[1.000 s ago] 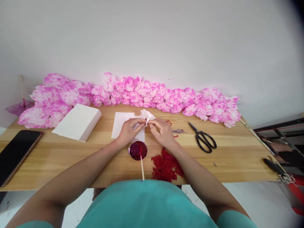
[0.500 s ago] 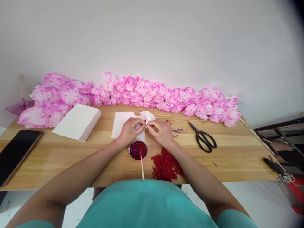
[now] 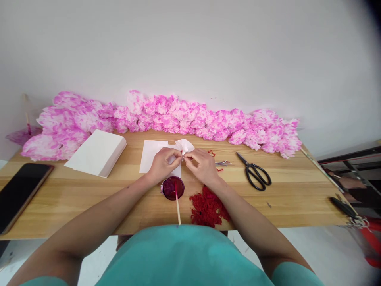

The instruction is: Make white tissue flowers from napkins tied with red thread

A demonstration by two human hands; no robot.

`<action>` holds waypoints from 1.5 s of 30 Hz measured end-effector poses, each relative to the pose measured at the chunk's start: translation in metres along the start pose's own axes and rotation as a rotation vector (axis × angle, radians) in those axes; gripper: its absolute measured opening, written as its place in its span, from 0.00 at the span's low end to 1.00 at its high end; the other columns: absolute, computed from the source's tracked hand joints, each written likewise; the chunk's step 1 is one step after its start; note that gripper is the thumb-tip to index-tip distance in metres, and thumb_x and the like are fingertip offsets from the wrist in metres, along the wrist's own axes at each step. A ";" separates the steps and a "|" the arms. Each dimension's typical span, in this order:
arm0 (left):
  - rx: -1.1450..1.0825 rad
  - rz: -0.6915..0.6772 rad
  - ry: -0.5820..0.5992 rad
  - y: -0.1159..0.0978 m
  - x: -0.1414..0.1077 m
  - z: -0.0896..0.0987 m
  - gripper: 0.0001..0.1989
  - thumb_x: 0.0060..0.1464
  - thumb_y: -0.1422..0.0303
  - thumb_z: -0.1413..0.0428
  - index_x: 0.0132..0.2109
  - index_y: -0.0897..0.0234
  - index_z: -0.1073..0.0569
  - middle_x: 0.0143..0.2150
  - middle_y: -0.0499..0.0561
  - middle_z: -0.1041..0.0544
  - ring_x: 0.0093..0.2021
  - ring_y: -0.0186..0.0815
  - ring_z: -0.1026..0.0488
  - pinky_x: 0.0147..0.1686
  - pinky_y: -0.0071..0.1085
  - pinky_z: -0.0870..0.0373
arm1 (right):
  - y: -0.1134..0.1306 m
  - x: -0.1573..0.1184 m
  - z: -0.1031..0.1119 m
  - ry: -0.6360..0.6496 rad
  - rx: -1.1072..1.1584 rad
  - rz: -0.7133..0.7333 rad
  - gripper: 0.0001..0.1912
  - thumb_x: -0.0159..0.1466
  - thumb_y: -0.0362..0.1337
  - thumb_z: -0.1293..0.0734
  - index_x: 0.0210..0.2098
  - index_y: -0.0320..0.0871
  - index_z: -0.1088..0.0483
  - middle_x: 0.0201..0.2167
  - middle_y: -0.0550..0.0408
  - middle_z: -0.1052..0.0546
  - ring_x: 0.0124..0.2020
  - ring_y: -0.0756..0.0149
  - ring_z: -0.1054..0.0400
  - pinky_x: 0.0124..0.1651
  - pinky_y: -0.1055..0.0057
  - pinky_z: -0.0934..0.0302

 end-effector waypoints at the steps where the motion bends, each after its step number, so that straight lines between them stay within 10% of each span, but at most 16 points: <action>1: -0.001 -0.003 0.004 0.000 0.000 0.000 0.05 0.54 0.69 0.44 0.32 0.60 0.25 0.32 0.48 0.21 0.36 0.37 0.26 0.42 0.32 0.34 | 0.000 0.000 0.000 -0.002 0.000 0.001 0.06 0.64 0.33 0.37 0.31 0.45 0.28 0.29 0.56 0.22 0.32 0.65 0.30 0.38 0.68 0.41; 45: 0.097 -0.038 -0.006 -0.003 0.000 -0.001 0.03 0.54 0.72 0.44 0.34 0.62 0.26 0.33 0.48 0.21 0.37 0.37 0.27 0.42 0.33 0.34 | 0.001 -0.001 -0.001 -0.012 -0.060 -0.001 0.06 0.61 0.30 0.36 0.29 0.44 0.29 0.27 0.55 0.23 0.31 0.65 0.31 0.38 0.68 0.41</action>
Point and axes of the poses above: each hand's wrist, its own x-axis towards the middle knuckle, its own z-axis out of the back of the hand, y = z × x, the point moved 2 cm from there along x, towards the middle knuckle
